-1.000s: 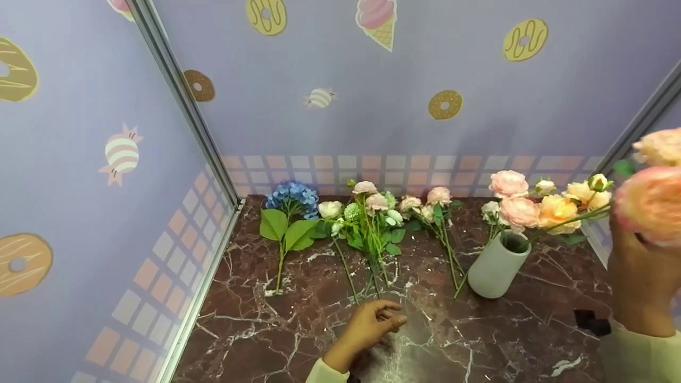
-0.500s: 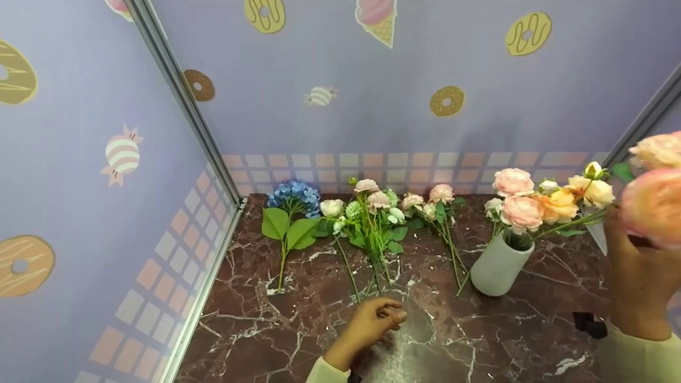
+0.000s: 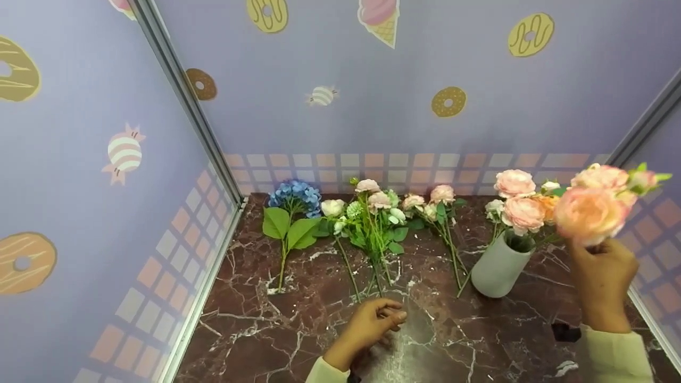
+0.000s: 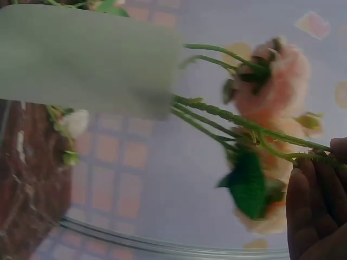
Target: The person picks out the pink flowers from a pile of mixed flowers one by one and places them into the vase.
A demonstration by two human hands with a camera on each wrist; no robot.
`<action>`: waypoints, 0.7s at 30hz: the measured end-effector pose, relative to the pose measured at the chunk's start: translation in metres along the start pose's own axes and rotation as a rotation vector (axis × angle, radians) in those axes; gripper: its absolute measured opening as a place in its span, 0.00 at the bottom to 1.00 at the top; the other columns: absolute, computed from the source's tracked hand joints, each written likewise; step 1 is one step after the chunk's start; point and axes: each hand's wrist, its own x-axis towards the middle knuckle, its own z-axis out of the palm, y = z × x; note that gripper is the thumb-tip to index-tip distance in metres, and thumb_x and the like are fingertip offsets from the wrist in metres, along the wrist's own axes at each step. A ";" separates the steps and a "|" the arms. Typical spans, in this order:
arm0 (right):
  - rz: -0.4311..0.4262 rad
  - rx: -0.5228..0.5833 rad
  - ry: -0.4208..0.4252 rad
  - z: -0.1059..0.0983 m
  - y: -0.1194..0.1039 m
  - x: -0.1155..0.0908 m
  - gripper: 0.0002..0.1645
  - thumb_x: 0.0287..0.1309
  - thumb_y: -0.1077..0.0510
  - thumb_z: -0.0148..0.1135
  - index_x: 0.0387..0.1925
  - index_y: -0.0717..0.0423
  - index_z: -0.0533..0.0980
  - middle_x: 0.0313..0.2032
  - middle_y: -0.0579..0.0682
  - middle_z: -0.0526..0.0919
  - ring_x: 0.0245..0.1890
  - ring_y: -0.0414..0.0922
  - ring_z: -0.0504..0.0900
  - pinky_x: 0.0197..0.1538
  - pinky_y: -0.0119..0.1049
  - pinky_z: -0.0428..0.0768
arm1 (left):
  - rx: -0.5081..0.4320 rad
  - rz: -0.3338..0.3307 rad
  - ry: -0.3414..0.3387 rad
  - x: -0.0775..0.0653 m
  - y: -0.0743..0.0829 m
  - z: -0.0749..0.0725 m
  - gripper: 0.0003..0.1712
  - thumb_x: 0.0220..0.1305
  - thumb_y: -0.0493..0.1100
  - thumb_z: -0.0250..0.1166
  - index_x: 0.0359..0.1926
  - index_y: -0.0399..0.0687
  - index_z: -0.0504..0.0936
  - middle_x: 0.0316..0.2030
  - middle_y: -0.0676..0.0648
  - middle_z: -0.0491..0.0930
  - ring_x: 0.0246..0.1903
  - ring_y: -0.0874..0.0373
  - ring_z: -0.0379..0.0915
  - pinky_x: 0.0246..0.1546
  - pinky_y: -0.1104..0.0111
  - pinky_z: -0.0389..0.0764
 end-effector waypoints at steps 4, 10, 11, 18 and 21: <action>0.063 0.031 0.000 0.007 0.013 -0.007 0.16 0.52 0.57 0.77 0.41 0.61 0.88 0.19 0.10 0.73 0.22 0.22 0.73 0.30 0.15 0.71 | -0.039 -0.028 -0.007 -0.002 -0.002 0.001 0.21 0.68 0.54 0.69 0.56 0.50 0.84 0.40 0.46 0.90 0.41 0.31 0.86 0.33 0.40 0.87; -0.031 -0.003 0.021 0.015 0.028 -0.011 0.12 0.57 0.60 0.73 0.34 0.68 0.87 0.19 0.11 0.70 0.20 0.24 0.67 0.29 0.17 0.65 | -0.049 -0.033 -0.007 -0.002 -0.003 0.000 0.21 0.67 0.55 0.69 0.56 0.52 0.84 0.40 0.51 0.90 0.43 0.31 0.86 0.36 0.36 0.85; -0.044 -0.001 0.028 0.016 0.029 -0.011 0.11 0.57 0.60 0.73 0.32 0.69 0.86 0.18 0.12 0.70 0.19 0.24 0.66 0.28 0.17 0.64 | -0.047 -0.028 -0.008 -0.002 -0.002 -0.001 0.21 0.67 0.55 0.68 0.56 0.52 0.84 0.40 0.51 0.90 0.43 0.31 0.86 0.35 0.36 0.85; -0.085 0.077 0.067 0.021 0.036 -0.015 0.08 0.58 0.63 0.71 0.37 0.67 0.84 0.26 0.13 0.72 0.26 0.23 0.69 0.35 0.18 0.65 | -0.044 -0.010 -0.013 -0.001 -0.004 -0.001 0.20 0.69 0.53 0.67 0.55 0.49 0.84 0.43 0.41 0.90 0.40 0.37 0.88 0.34 0.39 0.86; -0.100 0.123 0.065 0.023 0.038 -0.016 0.16 0.59 0.63 0.71 0.45 0.71 0.82 0.32 0.15 0.74 0.33 0.22 0.72 0.41 0.17 0.65 | -0.047 -0.008 -0.009 0.001 -0.004 -0.001 0.18 0.70 0.52 0.67 0.54 0.50 0.84 0.43 0.41 0.90 0.39 0.38 0.88 0.33 0.39 0.86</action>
